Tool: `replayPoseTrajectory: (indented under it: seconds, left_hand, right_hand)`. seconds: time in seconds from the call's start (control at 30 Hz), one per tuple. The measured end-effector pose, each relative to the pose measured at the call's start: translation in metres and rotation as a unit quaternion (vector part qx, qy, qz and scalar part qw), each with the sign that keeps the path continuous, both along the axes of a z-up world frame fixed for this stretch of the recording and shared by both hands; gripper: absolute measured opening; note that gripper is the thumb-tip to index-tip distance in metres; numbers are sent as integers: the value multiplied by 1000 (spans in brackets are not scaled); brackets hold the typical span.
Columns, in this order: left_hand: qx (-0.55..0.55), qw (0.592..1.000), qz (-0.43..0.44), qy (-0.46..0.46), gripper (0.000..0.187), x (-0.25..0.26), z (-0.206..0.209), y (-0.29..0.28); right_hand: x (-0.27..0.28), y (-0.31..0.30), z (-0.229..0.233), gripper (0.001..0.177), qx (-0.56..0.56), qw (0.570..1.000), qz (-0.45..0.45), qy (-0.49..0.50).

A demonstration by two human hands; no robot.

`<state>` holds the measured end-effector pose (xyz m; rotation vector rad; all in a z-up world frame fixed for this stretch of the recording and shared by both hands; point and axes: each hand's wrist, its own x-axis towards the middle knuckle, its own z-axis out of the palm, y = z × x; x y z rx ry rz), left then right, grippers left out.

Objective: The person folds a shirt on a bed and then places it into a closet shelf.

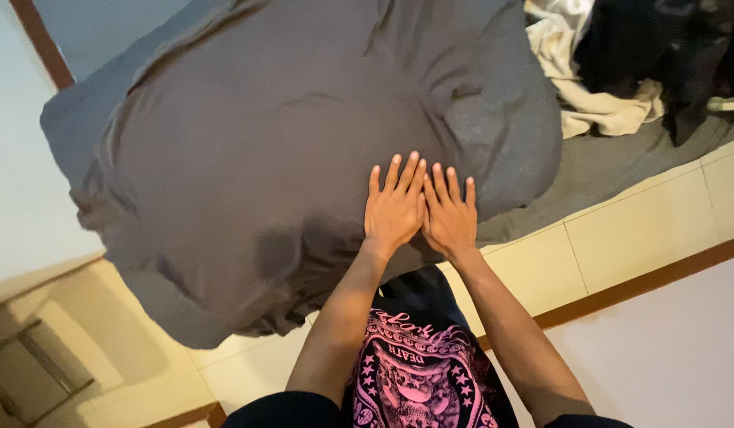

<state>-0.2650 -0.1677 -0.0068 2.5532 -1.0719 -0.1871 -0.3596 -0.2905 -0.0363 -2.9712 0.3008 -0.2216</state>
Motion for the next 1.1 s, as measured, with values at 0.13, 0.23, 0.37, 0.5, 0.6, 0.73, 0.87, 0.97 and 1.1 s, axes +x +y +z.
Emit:
replayPoseTrajectory:
  seconds: [0.13,0.23,0.37,0.5,0.6,0.73,0.87,0.97,1.1]
  left_hand:
    - [-7,997,73,-11,59,14,11,16]
    - [5,987,158,-14,59,26,17,45]
    - [4,964,264,-37,61,38,20,95]
    - [-12,930,368,-11,63,27,17,146]
    - [-27,896,443,-3,64,18,14,179]
    - [-28,855,517,9,65,0,7,220]
    - [-51,818,572,21,66,-19,-3,250]
    - [-57,794,605,27,66,-33,-5,274]
    - [-22,765,641,59,66,-42,-10,305]
  right_hand:
    - [29,9,16,49,-19,999,41,-17]
    - [64,27,30,47,5,996,92,2]
    - [107,71,47,50,20,984,179,0]
    - [131,123,52,49,26,963,269,-1]
    - [145,163,53,49,27,940,340,1]
    - [151,212,53,48,-9,903,428,23]
    - [151,252,55,46,6,872,487,45]
    - [153,285,54,47,-16,847,528,59]
    - [163,332,50,49,-46,811,578,71]
